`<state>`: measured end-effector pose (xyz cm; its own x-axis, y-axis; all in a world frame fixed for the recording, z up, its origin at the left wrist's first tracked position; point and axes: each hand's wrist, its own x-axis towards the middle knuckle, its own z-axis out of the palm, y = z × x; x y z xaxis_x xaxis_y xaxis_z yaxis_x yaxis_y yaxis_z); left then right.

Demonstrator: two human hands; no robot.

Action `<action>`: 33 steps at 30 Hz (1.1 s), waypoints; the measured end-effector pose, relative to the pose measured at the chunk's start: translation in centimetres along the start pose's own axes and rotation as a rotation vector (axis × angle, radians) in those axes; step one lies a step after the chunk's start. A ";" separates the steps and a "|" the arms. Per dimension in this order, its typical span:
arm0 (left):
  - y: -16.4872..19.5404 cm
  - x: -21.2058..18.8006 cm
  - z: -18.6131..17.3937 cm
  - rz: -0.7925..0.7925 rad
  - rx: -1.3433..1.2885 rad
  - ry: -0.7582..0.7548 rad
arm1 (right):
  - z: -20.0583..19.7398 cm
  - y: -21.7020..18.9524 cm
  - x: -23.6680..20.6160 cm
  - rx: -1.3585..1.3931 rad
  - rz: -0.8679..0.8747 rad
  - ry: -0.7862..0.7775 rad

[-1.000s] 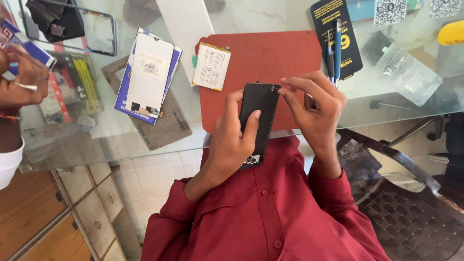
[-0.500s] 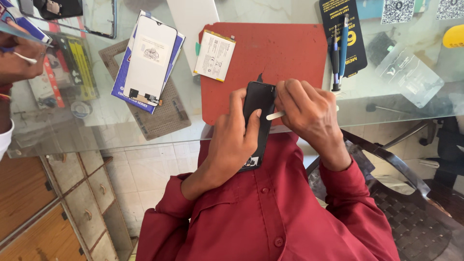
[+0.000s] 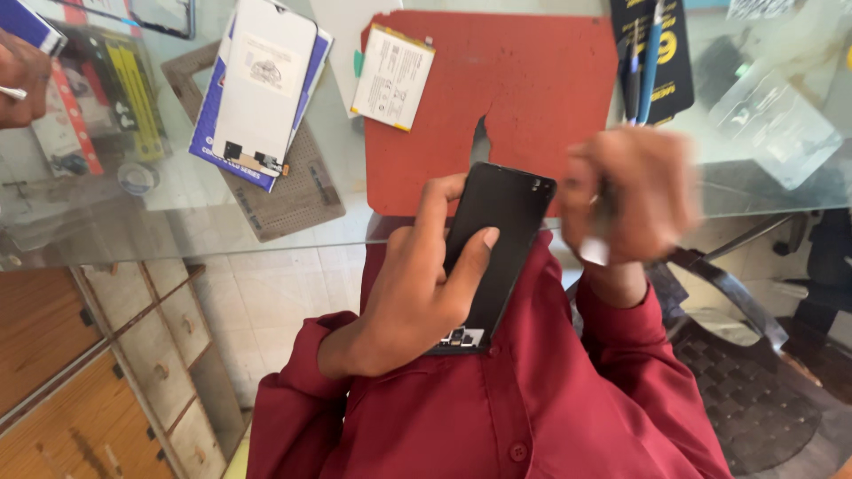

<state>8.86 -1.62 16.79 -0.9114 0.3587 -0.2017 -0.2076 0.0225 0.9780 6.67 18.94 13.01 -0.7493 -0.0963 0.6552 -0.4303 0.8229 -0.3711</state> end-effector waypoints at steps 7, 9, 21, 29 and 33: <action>2.2 -1.3 -0.7 -0.261 -0.206 -0.033 | -1.1 1.5 -0.2 0.725 0.394 0.470; 3.2 -1.8 -1.0 -0.151 -0.240 -0.025 | -1.6 2.0 -1.6 0.770 0.501 0.440; 5.2 -1.8 -1.3 -0.085 -0.206 -0.001 | 2.4 4.1 -5.0 0.604 0.576 -0.018; -4.4 5.8 -1.4 -0.310 -0.191 0.089 | 1.6 4.6 -6.4 0.121 0.615 -0.370; -10.6 8.0 -1.2 -0.241 -0.072 0.147 | 2.2 4.5 -6.9 0.524 0.797 -0.192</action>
<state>3.37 -0.11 4.72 -0.8734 0.2116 -0.4386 -0.4442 0.0225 0.8956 8.78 22.12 5.36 -0.9673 0.2531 -0.0167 0.1044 0.3372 -0.9356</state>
